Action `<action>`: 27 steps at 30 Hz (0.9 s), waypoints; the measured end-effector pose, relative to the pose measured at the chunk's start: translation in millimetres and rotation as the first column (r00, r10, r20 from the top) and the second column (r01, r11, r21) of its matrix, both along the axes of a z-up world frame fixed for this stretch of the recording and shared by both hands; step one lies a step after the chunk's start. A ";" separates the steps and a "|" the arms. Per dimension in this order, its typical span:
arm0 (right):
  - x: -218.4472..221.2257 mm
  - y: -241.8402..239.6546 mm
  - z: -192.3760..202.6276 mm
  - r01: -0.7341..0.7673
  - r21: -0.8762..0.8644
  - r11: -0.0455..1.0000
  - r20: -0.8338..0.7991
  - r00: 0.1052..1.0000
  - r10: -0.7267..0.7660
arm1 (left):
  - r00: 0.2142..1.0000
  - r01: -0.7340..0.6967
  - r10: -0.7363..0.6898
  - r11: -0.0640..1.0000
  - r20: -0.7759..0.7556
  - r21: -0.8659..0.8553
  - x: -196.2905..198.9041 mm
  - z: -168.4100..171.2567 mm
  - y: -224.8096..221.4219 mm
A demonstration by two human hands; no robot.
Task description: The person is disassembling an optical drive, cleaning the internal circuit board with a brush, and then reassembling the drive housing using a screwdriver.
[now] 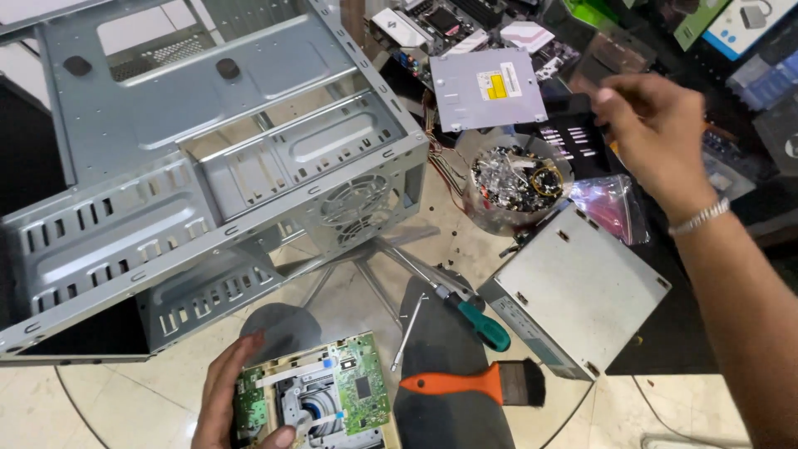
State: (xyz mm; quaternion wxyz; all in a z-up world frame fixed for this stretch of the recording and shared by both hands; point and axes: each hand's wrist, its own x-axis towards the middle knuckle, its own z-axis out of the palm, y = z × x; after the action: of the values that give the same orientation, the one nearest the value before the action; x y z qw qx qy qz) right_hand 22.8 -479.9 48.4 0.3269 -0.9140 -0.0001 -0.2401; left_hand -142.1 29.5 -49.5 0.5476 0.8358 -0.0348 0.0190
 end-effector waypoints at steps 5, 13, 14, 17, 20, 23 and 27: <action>86.8 -16.6 -31.7 0.258 0.207 0.944 -0.560 0.822 -0.102 | 0.992 -0.100 0.103 0.994 -0.070 0.046 0.9 10.1 -16.0; 121.7 -49.4 -85.2 0.201 0.624 0.755 -0.474 0.865 0.162 | 0.999 -0.031 0.032 0.999 -0.025 0.040 2.9 15.5 -14.5; 115.6 -46.3 -78.6 0.189 0.638 0.746 -0.444 0.882 0.156 | 0.998 -0.036 0.037 0.999 -0.048 0.022 2.6 18.1 -15.9; 95.9 -36.4 -52.9 0.183 0.644 0.743 -0.398 0.909 0.121 | 0.997 -0.029 0.030 0.999 -0.077 0.020 1.1 24.1 -16.5; 73.0 -42.8 -35.1 0.177 0.637 0.750 -0.343 0.937 0.070 | 0.998 0.010 -0.009 1.000 -0.059 0.017 -0.8 24.9 -15.2; 43.7 -53.3 -21.9 0.127 0.601 0.789 -0.248 0.968 0.033 | 0.998 0.057 -0.057 0.998 -0.034 -0.018 -2.7 22.6 -12.7; -19.5 -50.5 -5.6 0.063 0.507 0.860 -0.170 0.985 0.028 | 0.994 0.101 -0.103 0.994 -0.033 -0.042 -4.3 18.2 -9.6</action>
State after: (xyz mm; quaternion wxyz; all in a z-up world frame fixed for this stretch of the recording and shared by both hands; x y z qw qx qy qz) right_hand 3.3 -530.3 42.7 0.5539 -0.8119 0.0999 -0.1550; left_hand -146.4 19.9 -31.2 0.5649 0.8221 -0.0673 -0.0232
